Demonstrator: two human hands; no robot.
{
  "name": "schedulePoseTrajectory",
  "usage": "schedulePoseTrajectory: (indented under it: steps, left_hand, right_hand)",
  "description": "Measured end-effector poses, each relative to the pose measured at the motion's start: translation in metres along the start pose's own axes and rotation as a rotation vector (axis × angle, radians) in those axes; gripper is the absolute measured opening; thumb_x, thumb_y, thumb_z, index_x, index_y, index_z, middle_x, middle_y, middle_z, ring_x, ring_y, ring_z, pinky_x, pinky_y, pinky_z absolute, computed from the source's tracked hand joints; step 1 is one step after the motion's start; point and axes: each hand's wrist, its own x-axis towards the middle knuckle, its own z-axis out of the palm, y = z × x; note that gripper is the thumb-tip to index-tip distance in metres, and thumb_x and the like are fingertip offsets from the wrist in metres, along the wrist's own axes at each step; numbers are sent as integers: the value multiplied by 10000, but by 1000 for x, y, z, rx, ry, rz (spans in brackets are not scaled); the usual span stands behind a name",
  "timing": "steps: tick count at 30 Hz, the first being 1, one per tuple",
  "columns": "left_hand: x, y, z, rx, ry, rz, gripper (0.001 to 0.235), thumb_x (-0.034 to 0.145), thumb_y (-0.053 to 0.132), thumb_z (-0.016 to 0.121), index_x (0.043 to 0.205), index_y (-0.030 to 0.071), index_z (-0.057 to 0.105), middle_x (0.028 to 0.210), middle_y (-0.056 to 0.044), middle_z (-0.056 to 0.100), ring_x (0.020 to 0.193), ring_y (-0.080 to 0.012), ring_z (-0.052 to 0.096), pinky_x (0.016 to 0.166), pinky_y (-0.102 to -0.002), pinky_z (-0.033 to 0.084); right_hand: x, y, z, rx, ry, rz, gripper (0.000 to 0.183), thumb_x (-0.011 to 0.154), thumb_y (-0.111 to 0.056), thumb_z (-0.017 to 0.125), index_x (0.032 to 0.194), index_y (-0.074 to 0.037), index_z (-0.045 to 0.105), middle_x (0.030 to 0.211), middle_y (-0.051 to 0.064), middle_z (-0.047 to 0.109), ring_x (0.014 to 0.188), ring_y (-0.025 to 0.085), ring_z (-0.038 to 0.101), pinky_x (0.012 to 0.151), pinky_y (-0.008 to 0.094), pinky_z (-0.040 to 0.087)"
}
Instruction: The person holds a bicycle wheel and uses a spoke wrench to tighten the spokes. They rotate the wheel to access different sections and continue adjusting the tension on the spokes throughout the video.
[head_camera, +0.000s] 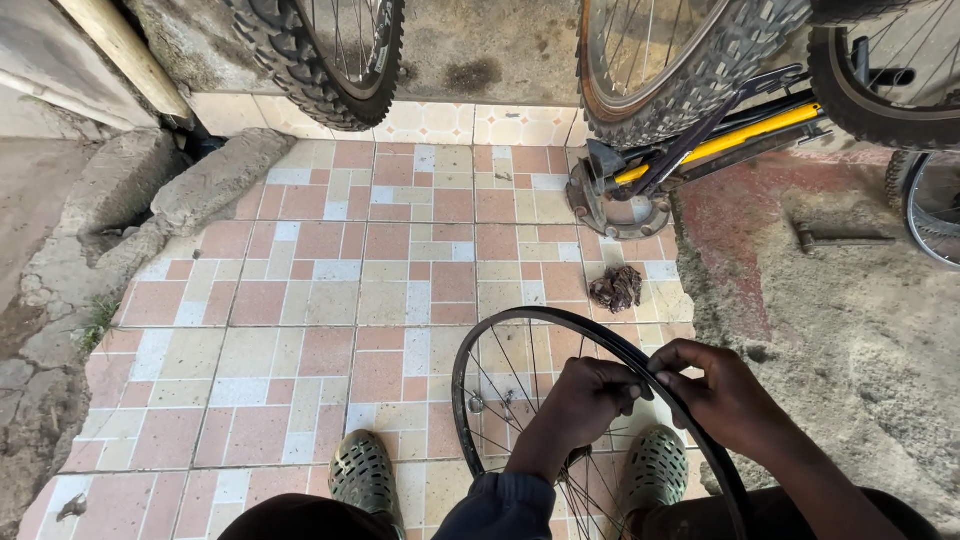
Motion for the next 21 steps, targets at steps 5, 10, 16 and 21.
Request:
schedulePoseTrajectory:
  steps: [5,10,16,21]
  left_hand:
    - [-1,3,-1,11,-14,-44,148,950,-12,651,940,43,788,692,-63,673,652,-135,588,659,-316,499]
    - [3,-8,-2,36,-23,3,160,975,33,668,837,42,748,658,-46,651,629,-120,560,644,-320,472]
    - [2,-11,0,27,-27,-14,133,975,50,678,867,54,756,670,-42,644,647,-119,552,648,-319,469]
    - [2,-6,-1,24,-29,-59,132,967,52,670,882,67,770,668,-38,647,644,-116,546,646,-314,465]
  right_hand:
    - [0,1,1,-1,-3,-16,127,989,-47,641,965,-25,764,819,105,716,496,242,619,463,343,448]
    - [2,2,1,-3,-2,9,128,993,-58,644,971,-34,767,787,110,694,511,237,607,476,341,436]
    - [6,9,1,-17,1,-25,131,991,-59,656,977,-33,783,708,122,691,483,224,620,446,329,440]
    - [7,12,0,44,-16,-22,126,996,-41,649,975,-9,769,682,148,655,493,242,586,449,355,443]
